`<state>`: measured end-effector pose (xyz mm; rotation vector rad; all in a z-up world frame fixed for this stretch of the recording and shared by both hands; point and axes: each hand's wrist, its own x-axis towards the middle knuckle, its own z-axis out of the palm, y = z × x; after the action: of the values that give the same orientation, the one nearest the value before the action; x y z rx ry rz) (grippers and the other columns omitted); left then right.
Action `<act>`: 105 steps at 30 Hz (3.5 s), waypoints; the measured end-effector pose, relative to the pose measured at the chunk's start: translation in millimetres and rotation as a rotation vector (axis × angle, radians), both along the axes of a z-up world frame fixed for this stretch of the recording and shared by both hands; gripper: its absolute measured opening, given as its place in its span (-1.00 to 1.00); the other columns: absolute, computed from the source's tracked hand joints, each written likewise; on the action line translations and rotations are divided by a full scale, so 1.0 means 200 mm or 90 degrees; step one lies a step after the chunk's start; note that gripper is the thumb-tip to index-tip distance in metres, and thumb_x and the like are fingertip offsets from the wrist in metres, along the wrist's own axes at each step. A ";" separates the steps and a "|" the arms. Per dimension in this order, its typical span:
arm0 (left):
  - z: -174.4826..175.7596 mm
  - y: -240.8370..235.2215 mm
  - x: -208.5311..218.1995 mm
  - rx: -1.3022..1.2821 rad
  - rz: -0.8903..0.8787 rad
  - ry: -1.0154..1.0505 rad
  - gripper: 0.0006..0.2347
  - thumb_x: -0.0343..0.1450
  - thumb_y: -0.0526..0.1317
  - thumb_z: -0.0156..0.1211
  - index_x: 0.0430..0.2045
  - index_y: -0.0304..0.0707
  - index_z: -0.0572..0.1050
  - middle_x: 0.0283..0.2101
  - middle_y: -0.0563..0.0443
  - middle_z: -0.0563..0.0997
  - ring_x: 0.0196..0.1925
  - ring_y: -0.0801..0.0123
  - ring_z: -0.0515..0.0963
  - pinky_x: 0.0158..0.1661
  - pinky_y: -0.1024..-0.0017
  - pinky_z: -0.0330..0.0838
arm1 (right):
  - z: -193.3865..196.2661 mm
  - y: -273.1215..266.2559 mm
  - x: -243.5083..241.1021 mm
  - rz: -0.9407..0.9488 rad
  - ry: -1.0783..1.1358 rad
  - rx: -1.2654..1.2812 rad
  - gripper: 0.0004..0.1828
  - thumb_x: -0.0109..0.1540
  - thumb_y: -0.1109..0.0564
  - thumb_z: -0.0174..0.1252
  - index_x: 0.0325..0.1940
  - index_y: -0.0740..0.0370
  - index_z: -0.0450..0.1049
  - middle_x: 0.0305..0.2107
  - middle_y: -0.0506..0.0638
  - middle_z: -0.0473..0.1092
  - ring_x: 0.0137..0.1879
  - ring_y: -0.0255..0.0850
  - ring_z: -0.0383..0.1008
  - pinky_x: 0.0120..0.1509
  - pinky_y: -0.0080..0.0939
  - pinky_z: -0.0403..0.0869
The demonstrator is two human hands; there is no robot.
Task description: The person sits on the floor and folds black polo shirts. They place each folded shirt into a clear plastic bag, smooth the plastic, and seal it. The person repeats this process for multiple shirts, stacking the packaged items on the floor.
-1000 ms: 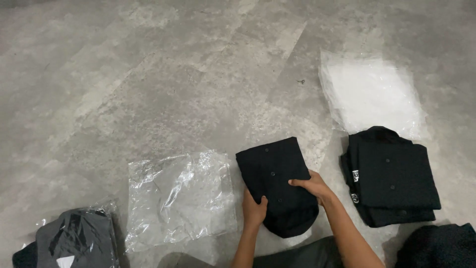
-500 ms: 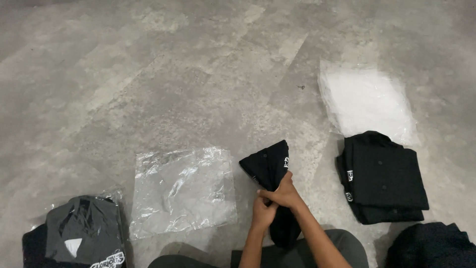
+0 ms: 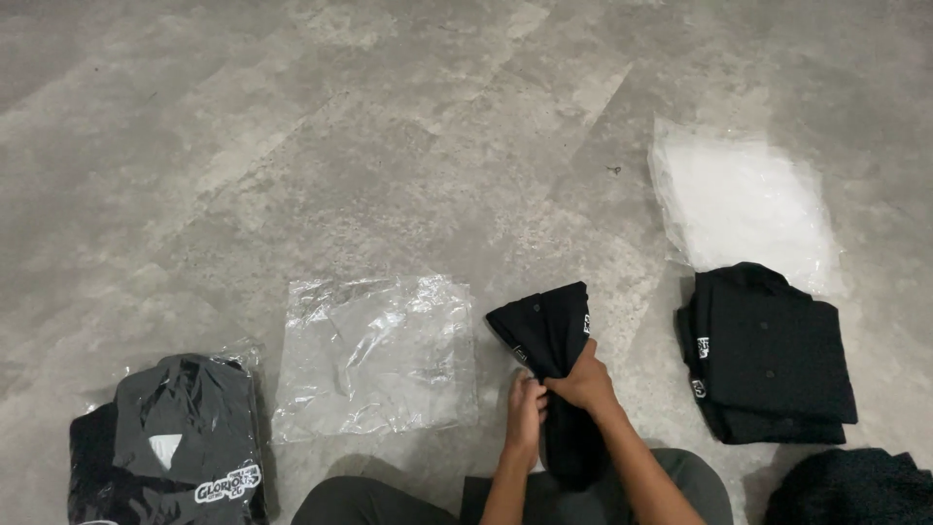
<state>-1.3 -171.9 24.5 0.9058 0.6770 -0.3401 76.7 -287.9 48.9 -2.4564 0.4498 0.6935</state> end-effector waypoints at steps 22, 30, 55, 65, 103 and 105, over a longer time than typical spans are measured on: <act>-0.28 0.84 0.12 0.861 -0.295 -0.010 -0.47 0.48 -0.07 0.17 0.36 -0.06 0.20 0.38 -0.11 0.17 0.48 0.00 0.04 0.35 -0.14 0.00 | 0.25 -0.01 -0.09 0.000 0.024 0.069 0.38 0.04 -0.01 0.48 0.65 -0.02 -0.39 0.35 0.44 0.30 0.44 0.36 0.36 0.47 0.30 0.39; -0.26 1.00 0.26 1.002 -0.483 -0.240 -0.86 0.38 -0.30 0.31 -0.33 -0.15 0.43 -0.10 0.07 0.45 0.13 0.21 0.42 0.07 0.17 0.33 | 0.23 0.01 -0.10 -0.059 0.007 0.131 0.46 -0.04 0.07 0.49 0.66 -0.23 -0.41 0.39 0.14 0.26 0.41 0.18 0.39 0.47 0.08 0.38; -0.09 0.94 0.18 0.765 -0.136 -0.471 -0.78 0.55 -0.21 0.13 0.01 -0.24 0.64 -0.17 0.03 0.51 -0.06 0.30 0.51 -0.03 0.38 0.44 | 0.43 0.39 -0.19 0.170 0.071 -0.058 0.38 0.04 0.00 0.45 0.65 -0.29 -0.42 -0.01 0.20 0.50 0.00 0.19 0.60 0.00 0.10 0.56; -0.16 0.88 0.22 0.903 -0.157 -0.367 -0.77 0.42 -0.06 0.26 -0.08 0.01 0.63 -0.14 0.18 0.50 0.00 0.27 0.48 0.02 0.10 0.31 | 0.26 0.43 -0.18 0.211 0.046 -0.018 0.30 0.03 -0.02 0.44 0.63 -0.17 -0.30 -0.01 0.14 0.50 0.00 0.17 0.58 -0.08 0.08 0.53; -0.12 0.89 0.28 0.986 -0.130 -0.414 -0.92 0.53 -0.25 0.18 -0.18 -0.13 0.58 -0.23 0.07 0.56 -0.23 0.26 0.55 -0.31 0.28 0.43 | 0.36 0.50 -0.21 0.331 0.053 -0.014 0.23 0.10 -0.01 0.38 0.63 -0.19 -0.31 -0.13 0.13 0.47 -0.13 0.15 0.54 -0.23 0.04 0.44; -0.14 0.90 0.26 1.036 -0.108 -0.511 -0.90 0.53 -0.25 0.20 -0.12 -0.15 0.60 -0.23 0.07 0.55 -0.24 0.26 0.56 -0.38 0.31 0.43 | 0.36 0.50 -0.20 0.295 0.071 -0.001 0.22 0.07 0.01 0.39 0.60 -0.19 -0.28 -0.06 0.13 0.50 -0.02 0.15 0.57 -0.09 0.08 0.51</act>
<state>51.5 7.1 -4.2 2.4520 -0.0322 0.5672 36.3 -188.0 120.8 -2.5525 -0.0902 1.0179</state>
